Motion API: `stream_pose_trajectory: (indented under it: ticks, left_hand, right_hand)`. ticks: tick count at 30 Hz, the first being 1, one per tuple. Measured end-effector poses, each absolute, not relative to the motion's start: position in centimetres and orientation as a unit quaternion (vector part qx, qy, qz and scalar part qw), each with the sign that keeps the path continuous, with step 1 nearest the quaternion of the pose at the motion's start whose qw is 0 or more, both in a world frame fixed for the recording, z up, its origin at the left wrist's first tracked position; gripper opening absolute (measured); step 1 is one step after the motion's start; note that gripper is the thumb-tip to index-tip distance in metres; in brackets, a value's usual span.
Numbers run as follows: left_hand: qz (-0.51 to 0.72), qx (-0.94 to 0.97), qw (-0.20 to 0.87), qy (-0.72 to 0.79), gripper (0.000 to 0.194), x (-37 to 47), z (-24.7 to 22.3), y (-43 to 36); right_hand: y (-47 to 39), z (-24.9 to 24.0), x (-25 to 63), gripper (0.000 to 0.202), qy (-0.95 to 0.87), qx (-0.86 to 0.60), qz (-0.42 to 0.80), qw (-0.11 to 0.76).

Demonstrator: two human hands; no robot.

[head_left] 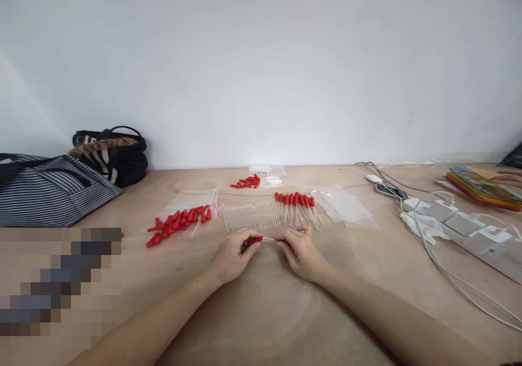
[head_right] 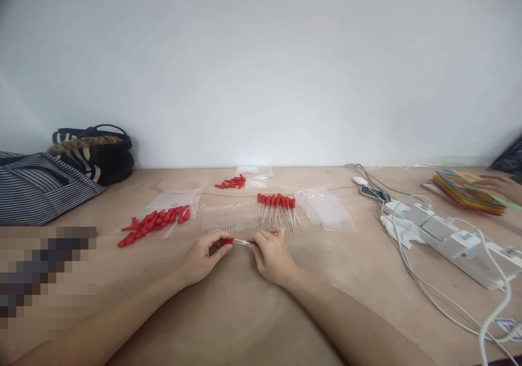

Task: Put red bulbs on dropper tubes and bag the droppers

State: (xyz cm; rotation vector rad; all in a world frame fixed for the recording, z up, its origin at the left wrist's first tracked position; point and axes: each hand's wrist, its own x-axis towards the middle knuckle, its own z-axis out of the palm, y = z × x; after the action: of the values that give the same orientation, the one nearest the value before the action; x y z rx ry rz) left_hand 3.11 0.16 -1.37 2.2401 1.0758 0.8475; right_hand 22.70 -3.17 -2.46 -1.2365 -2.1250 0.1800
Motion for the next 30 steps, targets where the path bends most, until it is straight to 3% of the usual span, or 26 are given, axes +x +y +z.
stream_pose_trajectory:
  ticks: [19, 30]
  left_hand:
    - [0.340, 0.823, 0.249, 0.381, 0.015, 2.94, -1.60, 0.19]
    - [0.386, 0.773, 0.330, 0.382, 0.020, 2.91, -2.07, 0.37]
  right_hand:
    - [-3.65, -2.17, 22.43, 0.017, -0.813, -0.461, 0.093, 0.344]
    - [-4.19, -2.00, 21.81, 0.018, -0.819, -0.435, 0.077, 0.367]
